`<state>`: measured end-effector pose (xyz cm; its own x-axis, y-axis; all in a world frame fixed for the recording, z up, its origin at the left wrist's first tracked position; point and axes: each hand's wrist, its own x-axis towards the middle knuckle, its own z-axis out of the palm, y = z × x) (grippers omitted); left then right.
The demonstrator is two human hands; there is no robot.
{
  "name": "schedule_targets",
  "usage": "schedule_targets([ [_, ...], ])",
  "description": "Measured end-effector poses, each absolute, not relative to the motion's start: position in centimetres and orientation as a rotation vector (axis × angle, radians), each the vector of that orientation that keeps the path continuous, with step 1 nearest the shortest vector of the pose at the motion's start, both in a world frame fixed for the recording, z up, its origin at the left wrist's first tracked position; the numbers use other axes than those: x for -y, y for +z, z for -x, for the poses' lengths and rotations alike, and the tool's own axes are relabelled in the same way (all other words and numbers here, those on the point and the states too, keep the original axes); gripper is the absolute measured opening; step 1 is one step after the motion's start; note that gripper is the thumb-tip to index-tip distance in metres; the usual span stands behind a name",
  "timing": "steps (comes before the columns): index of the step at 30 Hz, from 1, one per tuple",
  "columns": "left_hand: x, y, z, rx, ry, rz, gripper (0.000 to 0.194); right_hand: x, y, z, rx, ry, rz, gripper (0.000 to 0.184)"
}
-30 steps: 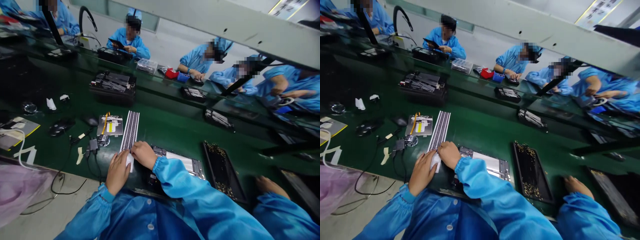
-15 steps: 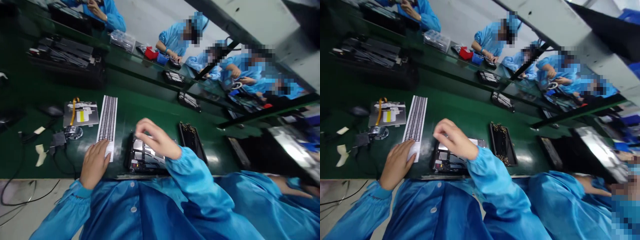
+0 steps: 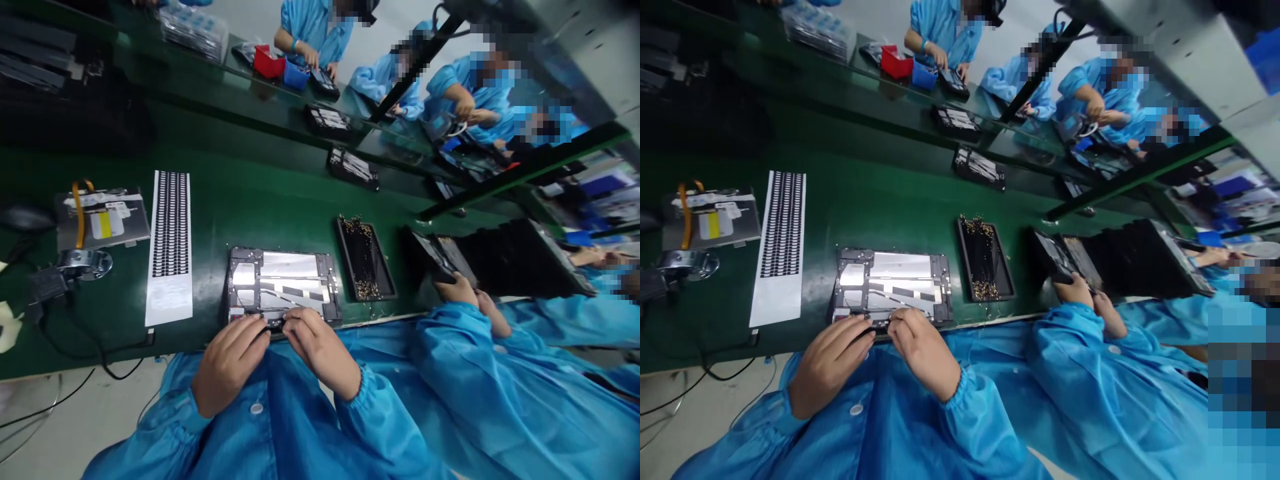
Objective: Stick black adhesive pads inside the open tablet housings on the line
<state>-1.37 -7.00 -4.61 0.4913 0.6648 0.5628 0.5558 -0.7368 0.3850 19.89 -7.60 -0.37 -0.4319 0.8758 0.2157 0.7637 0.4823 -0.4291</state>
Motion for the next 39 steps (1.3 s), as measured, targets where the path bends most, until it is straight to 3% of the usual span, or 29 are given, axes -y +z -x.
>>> schedule_targets([
  [25, 6.2, -5.7, 1.5, -0.997, 1.056, -2.674, 0.030, 6.5, 0.2, -18.8, 2.566, 0.256, 1.453, 0.017],
  [34, 5.9, -5.7, 1.5, -0.987, 1.051, -2.786, 0.029, 6.3, 0.6, -18.6, 2.605, 0.275, 1.472, 0.013],
  [39, 6.1, -5.6, 1.3, -1.022, 1.032, -2.796, 0.028, 6.9, 0.1, -19.8, 2.349, 0.438, 1.405, 0.013],
])
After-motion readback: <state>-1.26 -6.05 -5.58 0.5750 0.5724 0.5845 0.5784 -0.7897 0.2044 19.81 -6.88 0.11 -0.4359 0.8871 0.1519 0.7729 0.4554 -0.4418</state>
